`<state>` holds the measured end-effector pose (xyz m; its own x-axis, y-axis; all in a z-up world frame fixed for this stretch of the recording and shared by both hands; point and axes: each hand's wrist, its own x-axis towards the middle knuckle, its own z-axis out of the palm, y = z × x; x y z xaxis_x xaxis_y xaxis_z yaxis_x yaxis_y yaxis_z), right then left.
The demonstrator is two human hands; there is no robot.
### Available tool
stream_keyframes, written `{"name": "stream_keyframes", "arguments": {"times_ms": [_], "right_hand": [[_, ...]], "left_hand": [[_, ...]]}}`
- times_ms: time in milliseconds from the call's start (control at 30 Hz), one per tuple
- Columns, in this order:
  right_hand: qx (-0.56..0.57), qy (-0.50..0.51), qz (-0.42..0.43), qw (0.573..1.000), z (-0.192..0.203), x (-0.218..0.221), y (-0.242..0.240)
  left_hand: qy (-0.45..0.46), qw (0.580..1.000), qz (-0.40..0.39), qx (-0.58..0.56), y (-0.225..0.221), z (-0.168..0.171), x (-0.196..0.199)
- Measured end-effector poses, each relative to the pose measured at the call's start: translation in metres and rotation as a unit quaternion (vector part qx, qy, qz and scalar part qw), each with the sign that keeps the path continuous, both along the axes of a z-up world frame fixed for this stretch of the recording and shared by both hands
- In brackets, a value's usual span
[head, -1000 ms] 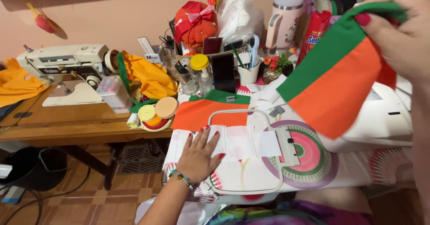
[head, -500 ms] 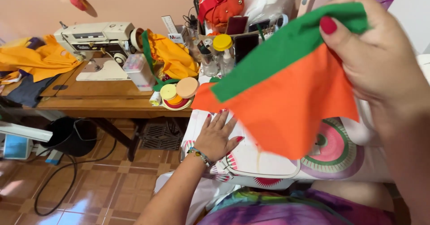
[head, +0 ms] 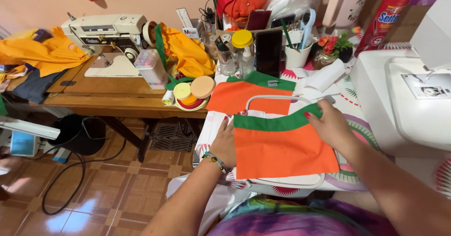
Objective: Placing fabric and stabilizer into an embroidery hoop and securing it for machine embroidery
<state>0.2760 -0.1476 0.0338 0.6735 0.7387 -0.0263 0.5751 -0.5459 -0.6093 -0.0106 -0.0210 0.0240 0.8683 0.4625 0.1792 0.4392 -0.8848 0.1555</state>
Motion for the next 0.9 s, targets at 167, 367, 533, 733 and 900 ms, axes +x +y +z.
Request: {"name": "stream_keyframes", "arguments": {"times_ms": [167, 367, 533, 733, 900], "right_hand": [[-0.029, -0.068, 0.051, 0.996, 0.024, -0.002, -0.003], [0.107, 0.051, -0.010, 0.993, 0.010, 0.017, 0.000], [-0.004, -0.006, -0.013, 1.000, -0.010, 0.021, -0.001], [-0.072, -0.066, 0.034, 0.995, 0.013, -0.003, -0.006], [-0.072, -0.121, 0.071, 0.987, -0.002, 0.006, -0.007]], "left_hand": [[0.009, 1.000, -0.007, 0.017, 0.000, 0.001, -0.001], [0.014, 1.000, -0.010, 0.021, 0.007, -0.012, 0.002], [0.049, 0.998, 0.006, -0.033, -0.002, 0.012, 0.002], [0.060, 0.997, 0.011, -0.056, -0.001, 0.020, 0.003], [0.012, 0.990, 0.015, -0.142, -0.003, 0.033, 0.004]]}}
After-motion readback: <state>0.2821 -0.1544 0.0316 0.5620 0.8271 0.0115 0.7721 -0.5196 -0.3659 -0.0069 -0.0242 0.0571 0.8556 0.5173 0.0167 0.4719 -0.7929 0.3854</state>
